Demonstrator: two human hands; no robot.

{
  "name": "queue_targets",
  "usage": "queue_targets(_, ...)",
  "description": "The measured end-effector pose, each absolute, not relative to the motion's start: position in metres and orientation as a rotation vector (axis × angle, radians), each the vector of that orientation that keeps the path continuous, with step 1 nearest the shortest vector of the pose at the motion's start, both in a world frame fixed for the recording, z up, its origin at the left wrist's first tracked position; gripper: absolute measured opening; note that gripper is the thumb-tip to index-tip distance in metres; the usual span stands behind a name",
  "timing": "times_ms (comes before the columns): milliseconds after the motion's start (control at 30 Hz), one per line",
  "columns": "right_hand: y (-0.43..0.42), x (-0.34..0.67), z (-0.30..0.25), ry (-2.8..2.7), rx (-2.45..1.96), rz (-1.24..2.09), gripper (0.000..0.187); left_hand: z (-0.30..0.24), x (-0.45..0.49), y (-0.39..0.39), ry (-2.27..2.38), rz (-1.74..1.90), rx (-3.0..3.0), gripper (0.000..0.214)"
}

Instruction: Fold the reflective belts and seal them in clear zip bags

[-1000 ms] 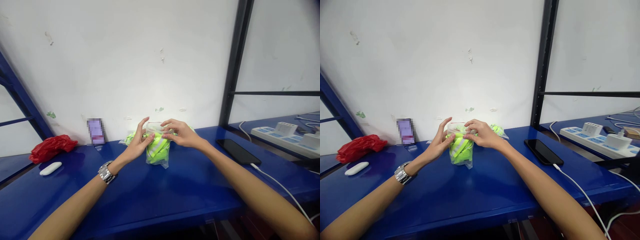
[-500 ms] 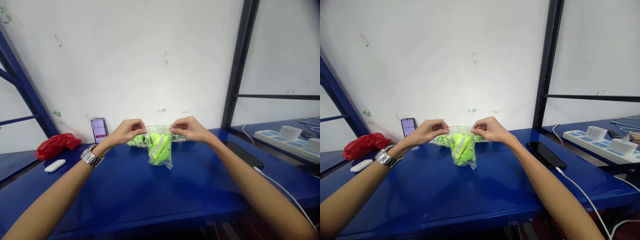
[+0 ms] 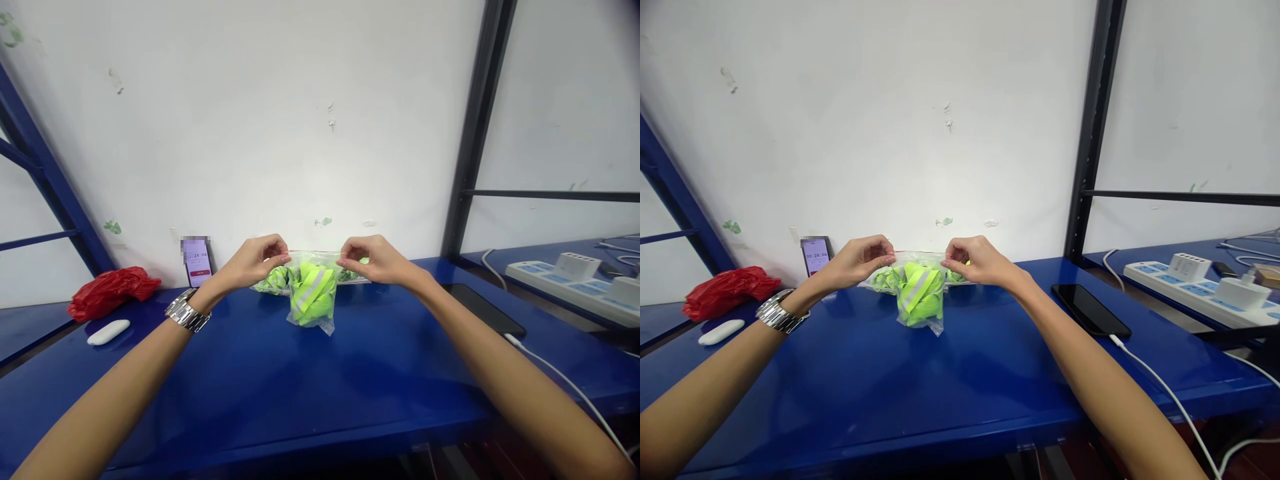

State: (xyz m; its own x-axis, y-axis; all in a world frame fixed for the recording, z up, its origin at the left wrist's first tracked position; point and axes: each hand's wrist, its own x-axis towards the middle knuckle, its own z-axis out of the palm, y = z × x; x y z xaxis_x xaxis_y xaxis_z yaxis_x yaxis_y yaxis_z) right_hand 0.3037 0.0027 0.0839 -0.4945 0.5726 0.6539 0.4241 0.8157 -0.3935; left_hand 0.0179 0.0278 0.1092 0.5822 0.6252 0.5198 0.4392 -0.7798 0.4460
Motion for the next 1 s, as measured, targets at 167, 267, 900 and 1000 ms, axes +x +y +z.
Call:
queue_targets(167, 0.004, 0.302, 0.083, -2.017, -0.694, 0.361, 0.024, 0.110, 0.019, 0.021, 0.828, 1.042, 2.498, 0.023)
queue_targets(267, 0.005, 0.300, 0.081, -1.978, -0.753, 0.327, 0.032, 0.108, 0.019, 0.021, 0.862, 1.047, 2.515, 0.032)
queue_targets(900, -0.003, 0.299, 0.082, -2.233, -0.734, 0.153, 0.020, 0.111, 0.014, 0.014, 0.900, 0.769, 2.652, 0.021)
queue_targets(1000, -0.003, 0.300, 0.084, -2.234, -0.784, 0.126, 0.018, 0.110, 0.014, 0.016, 0.913, 0.777, 2.657, 0.020)
